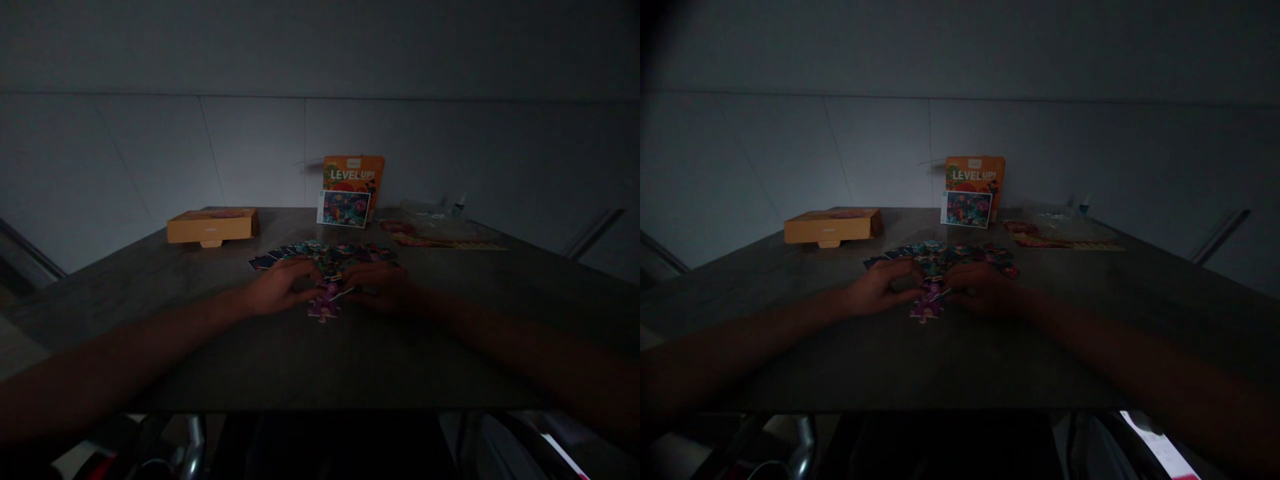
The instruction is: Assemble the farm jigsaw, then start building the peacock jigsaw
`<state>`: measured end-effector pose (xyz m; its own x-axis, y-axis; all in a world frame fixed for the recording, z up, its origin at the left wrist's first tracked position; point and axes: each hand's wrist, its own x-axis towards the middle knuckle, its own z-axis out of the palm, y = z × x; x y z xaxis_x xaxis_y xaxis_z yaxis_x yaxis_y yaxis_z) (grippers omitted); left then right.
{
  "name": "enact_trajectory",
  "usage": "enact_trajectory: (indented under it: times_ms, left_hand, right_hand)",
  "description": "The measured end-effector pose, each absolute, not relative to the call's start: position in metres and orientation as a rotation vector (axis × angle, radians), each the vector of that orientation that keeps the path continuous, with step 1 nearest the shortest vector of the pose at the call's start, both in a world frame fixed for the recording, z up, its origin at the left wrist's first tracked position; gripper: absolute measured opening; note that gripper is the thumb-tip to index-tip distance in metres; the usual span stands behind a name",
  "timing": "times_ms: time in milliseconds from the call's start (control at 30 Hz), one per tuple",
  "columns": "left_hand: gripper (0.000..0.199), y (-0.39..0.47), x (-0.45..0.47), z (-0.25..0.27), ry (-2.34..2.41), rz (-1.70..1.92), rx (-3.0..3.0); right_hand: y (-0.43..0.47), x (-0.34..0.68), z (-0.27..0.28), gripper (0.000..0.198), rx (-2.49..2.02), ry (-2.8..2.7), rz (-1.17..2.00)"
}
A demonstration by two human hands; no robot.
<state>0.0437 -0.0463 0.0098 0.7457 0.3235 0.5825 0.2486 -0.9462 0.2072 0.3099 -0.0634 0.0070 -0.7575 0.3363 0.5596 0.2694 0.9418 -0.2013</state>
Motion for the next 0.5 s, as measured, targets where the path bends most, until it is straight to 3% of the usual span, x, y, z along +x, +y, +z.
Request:
enact_trajectory:
  times_ms: [500]
  left_hand:
    - [0.012, -0.0414, 0.0455, 0.0064, 0.666, 1.015, 2.71]
  right_hand:
    - [-0.059, 0.3137, 0.0066, 0.015, -0.47, -2.421, 0.121]
